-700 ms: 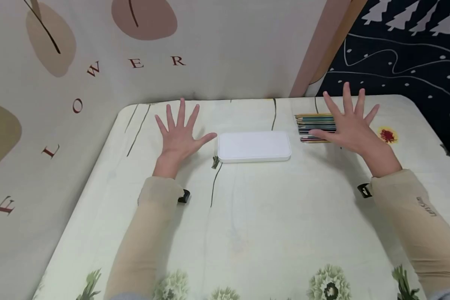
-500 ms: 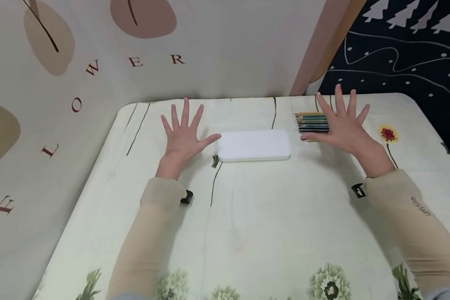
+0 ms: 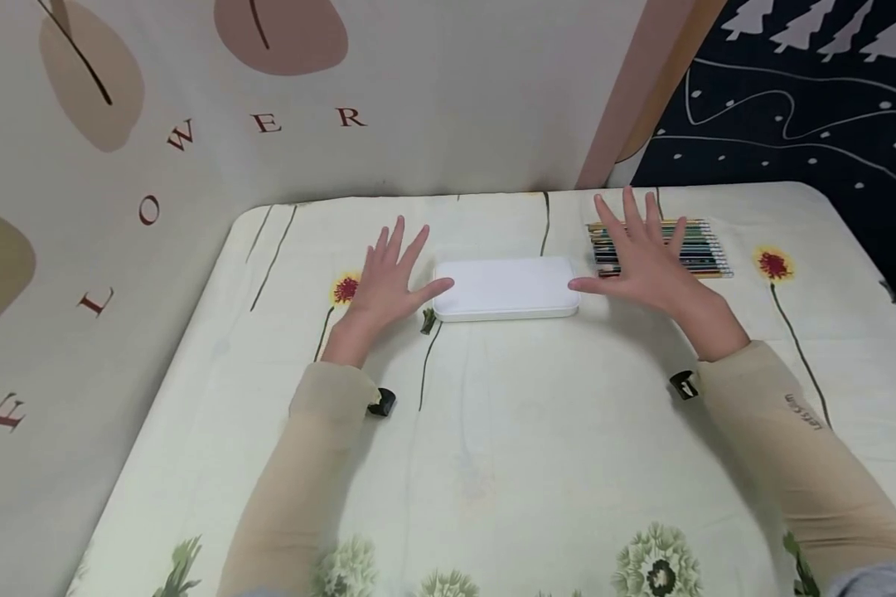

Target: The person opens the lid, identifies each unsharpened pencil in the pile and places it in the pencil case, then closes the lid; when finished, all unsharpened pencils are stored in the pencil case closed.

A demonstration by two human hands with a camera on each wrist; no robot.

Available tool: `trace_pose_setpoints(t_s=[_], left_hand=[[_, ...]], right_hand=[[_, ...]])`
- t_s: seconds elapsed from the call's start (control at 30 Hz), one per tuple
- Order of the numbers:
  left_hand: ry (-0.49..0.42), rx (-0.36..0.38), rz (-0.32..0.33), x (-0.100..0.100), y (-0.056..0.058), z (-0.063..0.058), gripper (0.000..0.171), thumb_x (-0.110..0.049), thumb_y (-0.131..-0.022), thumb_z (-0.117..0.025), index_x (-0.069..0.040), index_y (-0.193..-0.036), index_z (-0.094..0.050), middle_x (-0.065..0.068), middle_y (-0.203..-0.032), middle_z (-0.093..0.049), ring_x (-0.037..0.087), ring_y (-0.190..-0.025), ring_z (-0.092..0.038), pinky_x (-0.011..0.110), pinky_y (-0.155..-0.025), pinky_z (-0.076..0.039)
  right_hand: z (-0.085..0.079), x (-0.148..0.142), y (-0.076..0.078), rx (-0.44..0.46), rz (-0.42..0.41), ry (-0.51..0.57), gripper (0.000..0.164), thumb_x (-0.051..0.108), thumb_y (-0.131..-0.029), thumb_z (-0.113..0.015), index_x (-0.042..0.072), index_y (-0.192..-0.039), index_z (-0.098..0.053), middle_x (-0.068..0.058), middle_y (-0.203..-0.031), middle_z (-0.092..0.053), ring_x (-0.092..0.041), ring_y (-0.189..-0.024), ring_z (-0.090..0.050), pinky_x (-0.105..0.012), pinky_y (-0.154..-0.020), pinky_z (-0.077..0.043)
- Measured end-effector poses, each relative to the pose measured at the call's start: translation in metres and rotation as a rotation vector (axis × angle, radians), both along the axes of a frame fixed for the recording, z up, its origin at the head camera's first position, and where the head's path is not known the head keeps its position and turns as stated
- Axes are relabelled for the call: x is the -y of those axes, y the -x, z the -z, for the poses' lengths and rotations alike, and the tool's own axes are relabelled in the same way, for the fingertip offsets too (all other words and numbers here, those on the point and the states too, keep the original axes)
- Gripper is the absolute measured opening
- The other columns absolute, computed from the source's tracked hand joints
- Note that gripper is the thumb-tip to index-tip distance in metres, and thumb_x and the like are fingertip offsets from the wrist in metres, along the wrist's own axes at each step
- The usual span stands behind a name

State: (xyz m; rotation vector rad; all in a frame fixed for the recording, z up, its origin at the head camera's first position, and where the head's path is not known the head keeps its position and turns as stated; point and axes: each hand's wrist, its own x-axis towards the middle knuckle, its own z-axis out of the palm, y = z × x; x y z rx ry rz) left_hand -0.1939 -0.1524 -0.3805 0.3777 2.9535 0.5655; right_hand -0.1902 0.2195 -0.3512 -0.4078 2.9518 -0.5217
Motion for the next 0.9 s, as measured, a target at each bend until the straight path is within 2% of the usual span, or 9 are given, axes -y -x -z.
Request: trace_pose_setpoints(t_s=[0.17, 0.27, 0.47, 0.57, 0.73, 0.9], left_hand=[[-0.157, 0.085, 0.03, -0.006, -0.001, 0.006, 0.091, -0.069, -0.088, -0.056, -0.04, -0.159, -0.006, -0.007, -0.168, 0.016, 0.027, -0.157, 0.01, 0.059, -0.126, -0.012], [-0.219, 0.108, 0.062, -0.009, 0.0, 0.009, 0.094, -0.067, -0.087, -0.06, -0.04, -0.159, -0.007, -0.007, -0.169, 0.014, 0.025, -0.158, 0.007, 0.061, -0.125, -0.015], [-0.284, 0.142, 0.137, -0.013, -0.001, 0.012, 0.097, -0.056, -0.086, -0.07, -0.037, -0.16, -0.011, -0.002, -0.17, 0.008, 0.023, -0.158, 0.001, 0.06, -0.124, -0.019], [-0.298, 0.165, 0.157, -0.014, -0.002, 0.012, 0.098, -0.053, -0.085, -0.073, -0.035, -0.16, -0.013, -0.004, -0.17, 0.005, 0.021, -0.158, -0.001, 0.058, -0.125, -0.02], [-0.323, 0.192, 0.164, -0.015, -0.001, 0.013, 0.099, -0.048, -0.085, -0.075, -0.03, -0.161, -0.014, -0.008, -0.17, -0.004, 0.017, -0.158, -0.006, 0.051, -0.127, -0.019], [-0.392, 0.221, 0.159, -0.014, 0.0, 0.015, 0.103, -0.038, -0.084, -0.08, -0.022, -0.161, -0.014, -0.001, -0.169, -0.011, 0.019, -0.157, -0.014, 0.042, -0.127, -0.022]], right_hand=[[0.003, 0.01, -0.002, 0.012, -0.031, 0.023, 0.119, 0.074, -0.078, -0.065, 0.028, -0.16, 0.008, -0.011, -0.167, 0.02, -0.038, -0.153, 0.022, -0.084, -0.108, 0.008], [0.004, 0.016, -0.004, 0.018, -0.042, 0.035, 0.12, 0.073, -0.078, -0.066, 0.028, -0.16, 0.009, -0.011, -0.167, 0.017, -0.036, -0.154, 0.02, -0.083, -0.11, 0.006], [0.006, 0.025, -0.005, 0.039, -0.062, 0.05, 0.12, 0.072, -0.079, -0.066, 0.027, -0.16, 0.011, -0.008, -0.168, 0.014, -0.032, -0.155, 0.018, -0.079, -0.113, 0.009], [0.007, 0.029, -0.004, 0.04, -0.072, 0.067, 0.122, 0.07, -0.079, -0.068, 0.026, -0.16, 0.011, -0.007, -0.169, 0.008, -0.033, -0.156, 0.014, -0.077, -0.114, 0.01], [0.01, 0.036, -0.003, 0.049, -0.087, 0.105, 0.124, 0.066, -0.078, -0.073, 0.027, -0.16, 0.012, -0.008, -0.17, -0.007, -0.033, -0.157, 0.005, -0.074, -0.117, 0.008], [0.014, 0.041, 0.0, 0.091, -0.116, 0.167, 0.128, 0.06, -0.077, -0.077, 0.026, -0.159, 0.015, -0.008, -0.17, -0.004, -0.031, -0.158, -0.001, -0.068, -0.122, 0.006]])
